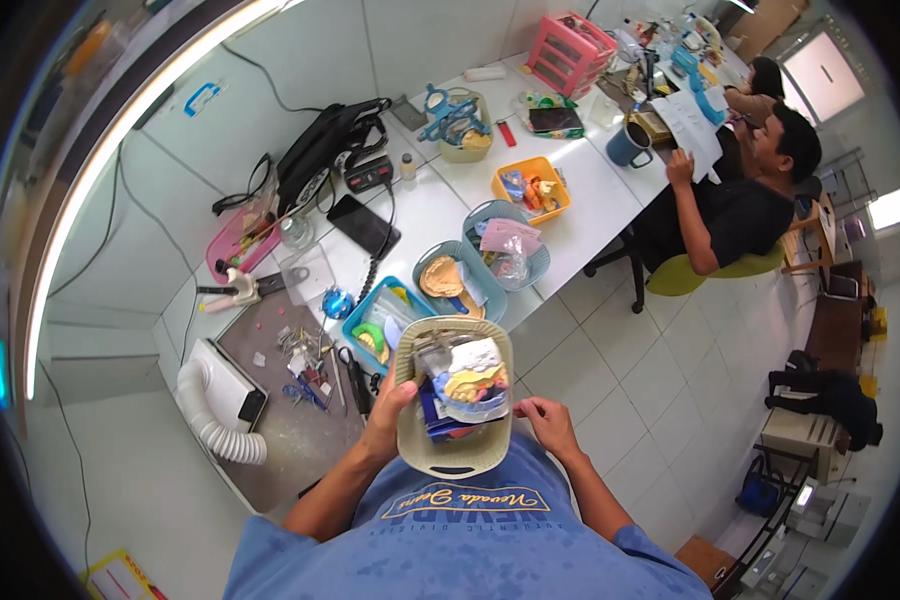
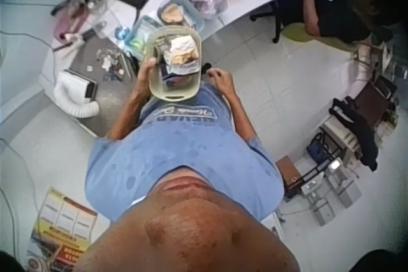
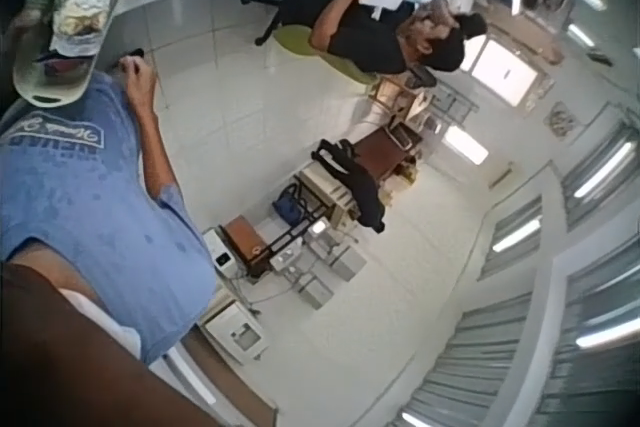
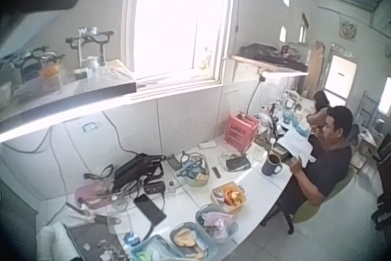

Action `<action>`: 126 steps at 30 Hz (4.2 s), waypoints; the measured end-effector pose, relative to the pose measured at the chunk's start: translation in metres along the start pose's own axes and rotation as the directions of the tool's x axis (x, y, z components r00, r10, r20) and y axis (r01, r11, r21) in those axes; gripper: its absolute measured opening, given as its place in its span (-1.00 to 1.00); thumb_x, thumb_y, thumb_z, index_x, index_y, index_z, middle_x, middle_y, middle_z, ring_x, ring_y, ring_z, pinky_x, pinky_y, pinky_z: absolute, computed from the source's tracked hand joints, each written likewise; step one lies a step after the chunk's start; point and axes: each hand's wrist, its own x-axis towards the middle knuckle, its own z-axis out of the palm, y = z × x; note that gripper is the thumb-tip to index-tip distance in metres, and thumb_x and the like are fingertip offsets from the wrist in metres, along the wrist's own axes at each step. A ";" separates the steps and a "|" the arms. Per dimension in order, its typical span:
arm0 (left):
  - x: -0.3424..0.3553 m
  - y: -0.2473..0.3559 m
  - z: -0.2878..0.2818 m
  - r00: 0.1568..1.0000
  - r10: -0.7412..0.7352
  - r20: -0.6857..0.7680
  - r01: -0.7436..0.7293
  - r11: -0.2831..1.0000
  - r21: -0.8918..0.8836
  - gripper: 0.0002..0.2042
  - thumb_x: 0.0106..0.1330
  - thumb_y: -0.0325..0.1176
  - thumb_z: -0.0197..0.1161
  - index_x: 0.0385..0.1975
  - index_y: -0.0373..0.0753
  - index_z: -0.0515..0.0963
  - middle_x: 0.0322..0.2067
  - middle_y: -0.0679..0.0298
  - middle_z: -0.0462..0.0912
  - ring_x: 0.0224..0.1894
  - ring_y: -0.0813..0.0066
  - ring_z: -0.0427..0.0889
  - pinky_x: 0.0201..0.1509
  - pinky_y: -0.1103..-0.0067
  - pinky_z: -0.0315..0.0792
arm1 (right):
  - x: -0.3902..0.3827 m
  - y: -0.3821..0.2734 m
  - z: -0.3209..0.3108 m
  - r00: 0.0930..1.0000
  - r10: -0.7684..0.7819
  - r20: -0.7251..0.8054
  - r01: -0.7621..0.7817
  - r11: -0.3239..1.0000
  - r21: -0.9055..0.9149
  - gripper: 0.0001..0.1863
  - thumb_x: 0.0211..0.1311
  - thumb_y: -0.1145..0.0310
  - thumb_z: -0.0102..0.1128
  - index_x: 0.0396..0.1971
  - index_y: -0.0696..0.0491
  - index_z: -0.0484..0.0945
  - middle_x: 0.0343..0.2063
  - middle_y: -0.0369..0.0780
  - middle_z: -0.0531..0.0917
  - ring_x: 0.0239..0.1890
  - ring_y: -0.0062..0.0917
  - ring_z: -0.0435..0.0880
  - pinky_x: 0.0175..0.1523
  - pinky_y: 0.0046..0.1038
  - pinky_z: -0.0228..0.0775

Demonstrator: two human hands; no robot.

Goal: The recorder evaluates the shade and fit of a dental prosthesis using a shade guide and dental models.

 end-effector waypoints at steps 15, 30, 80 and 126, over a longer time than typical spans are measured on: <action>0.005 -0.098 0.145 0.970 -0.056 0.236 0.031 0.993 0.110 -0.13 0.30 0.05 0.13 0.46 -0.33 -0.08 0.36 0.06 0.17 0.41 0.30 0.15 0.48 0.44 -0.02 | -0.104 0.278 -0.044 0.942 0.286 0.176 -0.336 0.771 0.542 -0.73 0.29 0.29 0.17 -0.14 0.14 0.65 -0.37 -0.19 0.74 -0.30 -0.58 0.70 -0.13 -0.49 0.54; 0.034 -0.220 0.271 0.838 -0.356 0.413 0.278 0.931 0.238 -0.20 0.33 -0.04 0.08 0.46 -0.29 -0.10 0.32 0.08 0.20 0.35 0.32 0.23 0.46 0.43 0.10 | -0.136 0.515 -0.077 0.947 0.292 -0.136 -0.215 0.886 0.410 -0.71 0.23 0.32 0.22 -0.06 0.00 0.64 -0.51 -0.28 0.69 -0.54 -0.65 0.56 -0.42 -0.53 0.43; 0.362 -0.697 1.024 0.477 -0.756 0.448 0.617 0.651 0.442 -0.30 0.35 -0.13 0.07 0.42 -0.27 0.00 0.24 0.07 0.29 0.26 0.30 0.35 0.36 0.42 0.27 | -0.292 0.741 -0.911 0.213 0.671 -0.710 -0.013 0.729 0.685 -0.80 0.36 0.32 0.12 -0.21 0.14 0.59 -0.43 -0.24 0.69 -0.39 -0.57 0.69 -0.25 -0.53 0.51; 1.191 -0.915 1.528 0.980 -0.035 0.196 0.027 0.999 0.047 -0.31 0.35 -0.26 0.02 0.44 -0.29 -0.05 0.33 0.12 0.21 0.36 0.35 0.20 0.47 0.46 0.02 | 0.333 0.473 -1.932 0.968 -0.120 -0.221 0.234 0.756 0.611 -0.29 0.14 0.56 0.03 0.37 0.18 0.15 0.15 -0.16 0.47 0.16 -0.46 0.51 0.19 -0.40 0.45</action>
